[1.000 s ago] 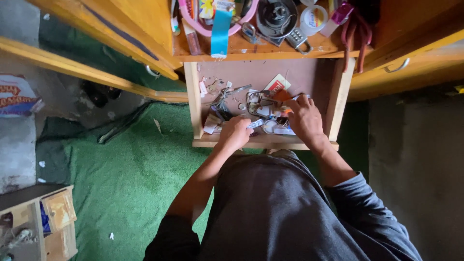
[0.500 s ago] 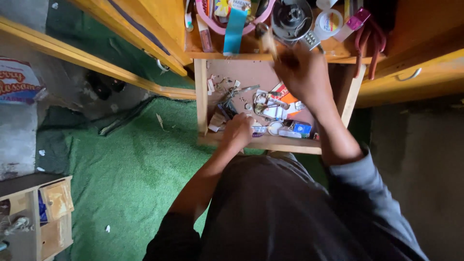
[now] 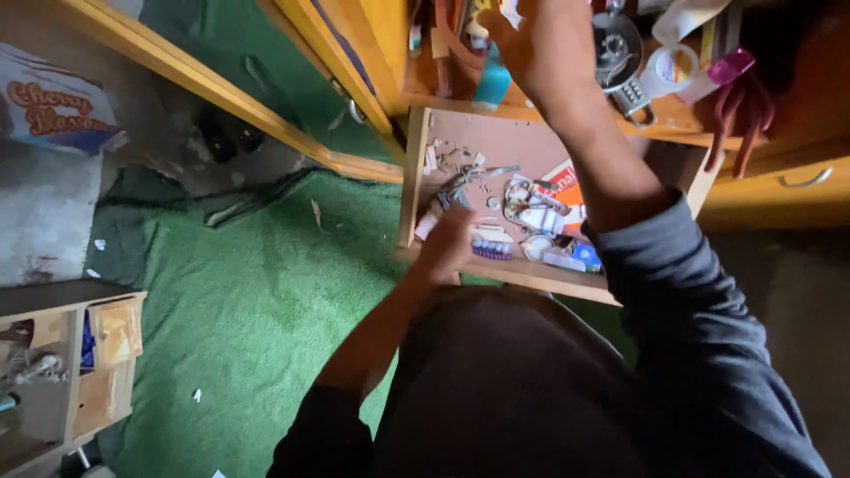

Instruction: Sorting through various items in a cluttered drawer, including wires, tools, and small containers.

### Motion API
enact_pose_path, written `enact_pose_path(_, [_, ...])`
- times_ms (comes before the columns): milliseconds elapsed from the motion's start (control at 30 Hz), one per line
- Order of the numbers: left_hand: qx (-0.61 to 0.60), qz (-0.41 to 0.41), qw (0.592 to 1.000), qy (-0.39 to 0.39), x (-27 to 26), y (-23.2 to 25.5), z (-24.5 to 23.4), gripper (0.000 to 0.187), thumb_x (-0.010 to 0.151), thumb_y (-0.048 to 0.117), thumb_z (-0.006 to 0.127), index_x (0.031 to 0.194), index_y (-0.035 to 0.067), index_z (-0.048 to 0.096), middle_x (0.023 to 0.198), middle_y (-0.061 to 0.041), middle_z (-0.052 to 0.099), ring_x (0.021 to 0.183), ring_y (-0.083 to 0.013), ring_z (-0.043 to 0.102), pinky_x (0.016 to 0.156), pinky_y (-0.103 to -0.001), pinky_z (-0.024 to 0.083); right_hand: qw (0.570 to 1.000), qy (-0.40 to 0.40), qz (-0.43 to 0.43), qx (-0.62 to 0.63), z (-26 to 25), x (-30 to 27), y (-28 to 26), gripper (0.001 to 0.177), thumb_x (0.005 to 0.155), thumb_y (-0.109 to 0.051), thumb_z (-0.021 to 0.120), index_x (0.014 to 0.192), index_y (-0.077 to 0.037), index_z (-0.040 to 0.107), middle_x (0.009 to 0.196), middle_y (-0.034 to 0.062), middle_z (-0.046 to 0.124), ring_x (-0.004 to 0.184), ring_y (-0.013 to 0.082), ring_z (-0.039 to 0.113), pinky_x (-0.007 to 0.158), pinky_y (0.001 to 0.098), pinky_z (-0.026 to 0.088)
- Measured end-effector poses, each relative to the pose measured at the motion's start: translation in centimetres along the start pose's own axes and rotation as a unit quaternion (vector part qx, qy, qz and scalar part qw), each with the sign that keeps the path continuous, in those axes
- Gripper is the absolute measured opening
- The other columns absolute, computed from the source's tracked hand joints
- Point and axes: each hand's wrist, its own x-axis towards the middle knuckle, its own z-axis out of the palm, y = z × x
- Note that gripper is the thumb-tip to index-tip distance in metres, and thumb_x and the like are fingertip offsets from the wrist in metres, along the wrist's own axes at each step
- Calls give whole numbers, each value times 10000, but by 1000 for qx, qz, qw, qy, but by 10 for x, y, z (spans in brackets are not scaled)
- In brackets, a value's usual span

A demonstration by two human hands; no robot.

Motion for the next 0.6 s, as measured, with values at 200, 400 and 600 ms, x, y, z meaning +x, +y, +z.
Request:
enact_pose_path(200, [152, -49, 969, 187, 16, -25, -11, 485, 748, -20, 783, 1195, -32, 595, 1135, -238, 592, 1078, -426, 603, 957, -481, 478, 974, -161, 148, 56, -34, -119, -40, 127, 945, -177, 689, 878, -78, 648, 687, 123, 606, 699, 366, 652, 604, 418, 482])
enact_pose_path(400, [150, -74, 974, 152, 29, -36, -4, 498, 629, 192, 932, 963, 43, 594, 1088, -138, 509, 1019, -372, 547, 832, -477, 495, 892, -341, 277, 104, 10, -245, -14, 159, 884, -246, 678, 943, -122, 759, 790, 116, 750, 815, 367, 735, 751, 494, 578])
enact_pose_path(600, [141, -89, 982, 90, 40, -42, -3, 484, 711, 107, 883, 1108, 88, 607, 1039, -111, 582, 976, -330, 613, 780, -466, 515, 867, -375, 307, 121, 45, -263, -16, 207, 917, -302, 638, 1064, -201, 742, 959, 116, 764, 957, 422, 719, 853, 565, 563])
